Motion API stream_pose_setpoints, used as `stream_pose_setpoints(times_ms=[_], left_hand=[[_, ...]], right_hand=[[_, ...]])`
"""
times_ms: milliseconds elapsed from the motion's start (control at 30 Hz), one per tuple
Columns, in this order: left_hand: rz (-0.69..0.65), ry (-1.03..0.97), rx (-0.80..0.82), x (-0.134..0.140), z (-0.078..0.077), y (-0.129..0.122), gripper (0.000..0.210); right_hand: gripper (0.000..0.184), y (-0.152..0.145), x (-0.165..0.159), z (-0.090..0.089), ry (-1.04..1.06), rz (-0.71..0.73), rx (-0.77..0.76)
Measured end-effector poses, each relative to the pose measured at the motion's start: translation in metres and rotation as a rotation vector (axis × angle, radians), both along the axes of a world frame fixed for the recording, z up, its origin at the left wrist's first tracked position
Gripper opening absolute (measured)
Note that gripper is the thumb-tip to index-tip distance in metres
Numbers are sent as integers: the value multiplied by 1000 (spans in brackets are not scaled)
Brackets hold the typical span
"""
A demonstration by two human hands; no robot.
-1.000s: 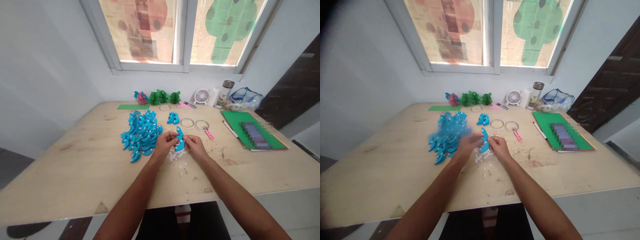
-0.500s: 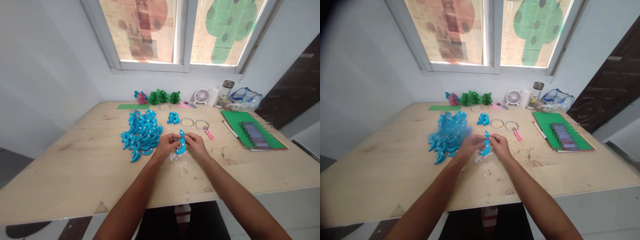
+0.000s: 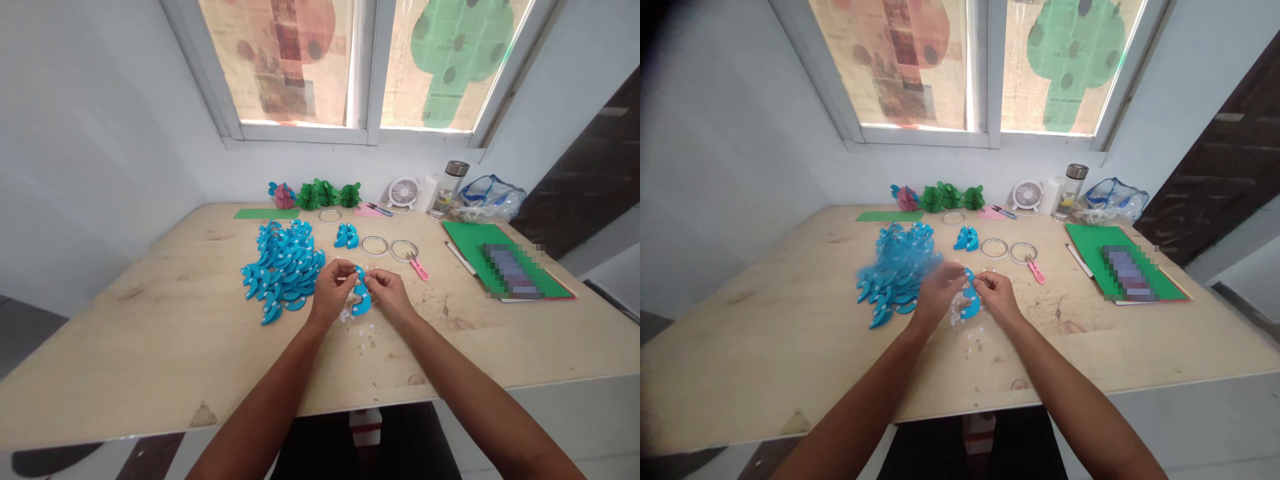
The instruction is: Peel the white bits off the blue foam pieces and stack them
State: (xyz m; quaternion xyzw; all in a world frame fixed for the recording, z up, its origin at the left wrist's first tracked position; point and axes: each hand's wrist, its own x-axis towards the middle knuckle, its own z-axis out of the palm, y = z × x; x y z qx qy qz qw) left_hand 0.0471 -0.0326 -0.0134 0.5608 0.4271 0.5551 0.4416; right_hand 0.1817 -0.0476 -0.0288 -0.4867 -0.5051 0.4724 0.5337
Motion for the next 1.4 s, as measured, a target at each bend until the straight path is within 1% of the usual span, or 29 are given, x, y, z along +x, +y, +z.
stream_pose_setpoints(times_ms=[100,200,333,467,533,600,733,800,900,1033,1133,1267,1400], left_hand=[[-12,-81,-71,1,-1,2,17],[-32,-117,-101,1,-2,2,16],[-54,-89,-105,1,-3,2,13],[-56,-48,-75,1,-4,2,12],[-49,-8,-35,1,-3,1,11],[-14,74,41,2,-2,-2,10],[137,361,320,3,-1,-7,9],[182,506,454,3,-3,-7,10],[217,651,568,3,-7,-6,10],[258,732,643,2,-9,-4,11],[277,767,665,2,-9,-4,13],[281,774,668,2,-9,-5,14],[266,749,623,1,-9,-4,13]], right_hand=[[20,-1,-1,2,-1,7,0],[21,-1,-1,3,23,24,-11],[20,-1,-1,2,65,19,-37],[19,1,-1,-2,106,11,-29],[19,3,0,-5,129,12,-24],[19,4,0,-8,139,1,-14],[18,5,-1,-10,105,-26,10],[18,4,-1,-9,59,-37,23],[18,4,-1,-7,-40,-59,51],[17,2,0,-6,-199,-98,125],[17,-1,0,-5,-283,-114,163],[17,-4,-1,-2,-350,-122,198],[17,-5,-1,-1,-358,-123,205]])
